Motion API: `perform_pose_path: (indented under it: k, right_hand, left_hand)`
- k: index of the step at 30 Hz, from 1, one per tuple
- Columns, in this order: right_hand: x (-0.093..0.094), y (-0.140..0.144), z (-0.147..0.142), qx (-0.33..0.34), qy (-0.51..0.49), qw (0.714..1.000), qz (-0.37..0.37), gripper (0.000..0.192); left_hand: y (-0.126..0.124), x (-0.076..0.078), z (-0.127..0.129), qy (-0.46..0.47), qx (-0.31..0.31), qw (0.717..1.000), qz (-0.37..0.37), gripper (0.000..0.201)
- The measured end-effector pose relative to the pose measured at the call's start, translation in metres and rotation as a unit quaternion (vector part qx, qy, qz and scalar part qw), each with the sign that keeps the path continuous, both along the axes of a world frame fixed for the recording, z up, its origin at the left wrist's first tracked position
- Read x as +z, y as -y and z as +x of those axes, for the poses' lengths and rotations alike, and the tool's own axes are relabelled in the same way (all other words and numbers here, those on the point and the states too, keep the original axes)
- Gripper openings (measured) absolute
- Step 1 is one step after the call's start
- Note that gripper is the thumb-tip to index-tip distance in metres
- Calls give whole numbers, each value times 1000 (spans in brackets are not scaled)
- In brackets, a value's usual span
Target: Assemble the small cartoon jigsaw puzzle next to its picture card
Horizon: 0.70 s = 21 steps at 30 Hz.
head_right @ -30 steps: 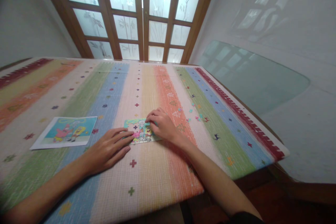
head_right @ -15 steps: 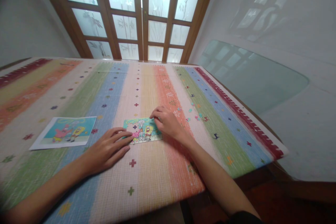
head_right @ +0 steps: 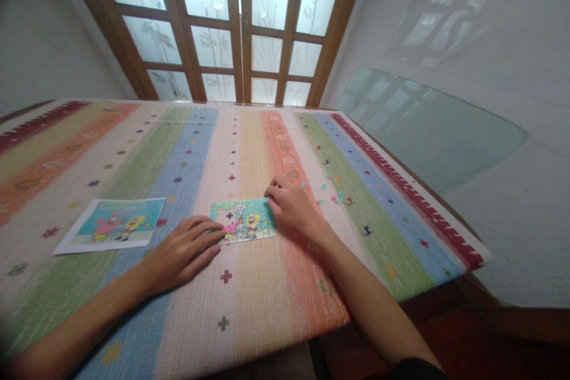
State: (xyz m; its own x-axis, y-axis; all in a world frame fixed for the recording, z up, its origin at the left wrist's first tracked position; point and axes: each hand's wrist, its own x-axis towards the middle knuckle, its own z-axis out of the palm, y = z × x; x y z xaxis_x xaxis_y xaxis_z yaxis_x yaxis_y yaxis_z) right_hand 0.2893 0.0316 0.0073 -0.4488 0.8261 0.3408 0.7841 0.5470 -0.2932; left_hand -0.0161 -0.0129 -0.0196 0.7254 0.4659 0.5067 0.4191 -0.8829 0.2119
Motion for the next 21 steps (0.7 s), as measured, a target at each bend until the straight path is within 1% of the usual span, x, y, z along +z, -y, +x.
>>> perform_pose_path:
  k: [2,4,6,8,11,14,21]
  right_hand:
    - [11,-5,19,-67,20,998,5,15]
    - [22,-9,41,-135,64,989,-14,15]
    - [32,-9,64,-183,120,974,-63,14]
    - [38,-8,84,-219,151,957,-120,14]
    - [42,-6,105,-236,146,945,-174,18]
    - [41,-6,115,-235,129,942,-200,24]
    - [32,-10,122,-225,127,934,-246,14]
  left_hand:
    - [0,0,0,3,-1,1000,8,27]
    - [0,0,1,7,-1,1000,14,27]
    - [0,0,1,10,0,1000,16,27]
    - [0,1,1,5,-1,1000,16,25]
    - [0,1,1,2,-3,1000,18,24]
    - [0,0,0,16,-2,1000,26,23]
    - [0,3,2,22,-7,999,40,21]
